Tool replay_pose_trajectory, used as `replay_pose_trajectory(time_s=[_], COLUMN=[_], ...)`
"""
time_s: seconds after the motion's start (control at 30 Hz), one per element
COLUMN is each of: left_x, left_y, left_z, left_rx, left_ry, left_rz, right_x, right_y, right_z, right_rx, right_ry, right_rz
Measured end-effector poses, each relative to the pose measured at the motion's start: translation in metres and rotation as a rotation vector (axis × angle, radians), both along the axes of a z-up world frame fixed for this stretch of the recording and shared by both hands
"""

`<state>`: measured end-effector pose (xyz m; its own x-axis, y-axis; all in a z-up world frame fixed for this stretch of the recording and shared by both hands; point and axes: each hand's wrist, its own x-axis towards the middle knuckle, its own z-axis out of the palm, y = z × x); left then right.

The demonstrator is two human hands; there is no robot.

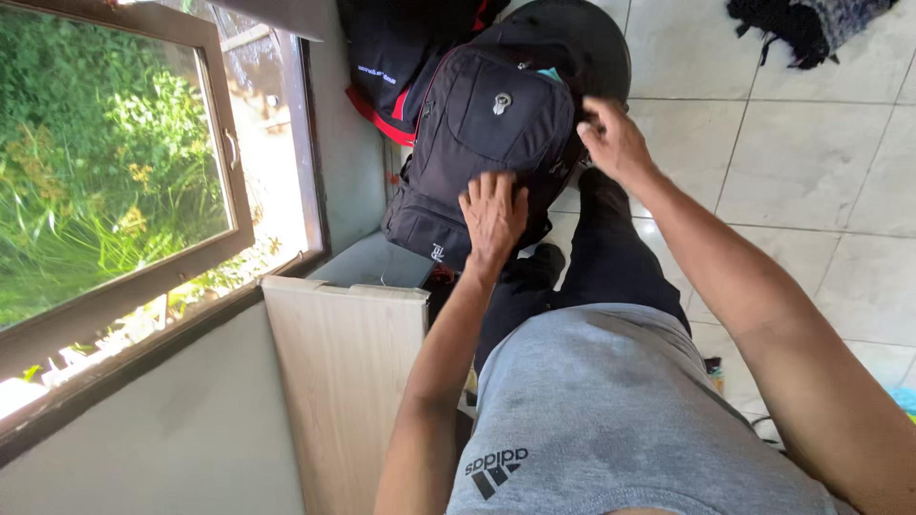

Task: The person unzips a backpack, folds clothes and places them inside the backpack, and zips the backpack closed.

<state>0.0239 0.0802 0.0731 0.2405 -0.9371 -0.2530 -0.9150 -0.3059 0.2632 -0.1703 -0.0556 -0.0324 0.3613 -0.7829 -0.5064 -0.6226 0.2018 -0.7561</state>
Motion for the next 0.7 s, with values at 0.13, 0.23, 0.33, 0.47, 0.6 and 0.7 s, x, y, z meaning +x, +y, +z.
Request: replay_pose_trajectory(time_s=[0.13, 0.23, 0.33, 0.47, 0.6, 0.7], left_x=[0.005, 0.005, 0.006, 0.005, 0.008, 0.01], left_y=[-0.058, -0.071, -0.079, -0.087, -0.084, -0.095], left_z=[-0.007, -0.021, -0.035, -0.044, -0.047, -0.054], left_rx=[-0.146, -0.017, -0.008, 0.027, 0.069, 0.143], left_ry=[-0.103, -0.055, -0.054, -0.067, -0.033, -0.025], left_rz=[-0.041, -0.1, -0.083, -0.071, -0.051, -0.029], right_x=[0.018, 0.037, 0.045, 0.05, 0.039, 0.041], right_y=[-0.064, -0.079, -0.087, -0.097, -0.092, -0.084], right_z=[-0.01, -0.019, -0.018, -0.028, -0.07, -0.118], right_rx=[-0.048, 0.012, 0.104, 0.163, 0.469, 0.658], right_ry=[-0.313, -0.284, -0.254, -0.2, -0.25, -0.494], right_rz=[0.152, 0.284, 0.339, 0.367, 0.336, 0.292])
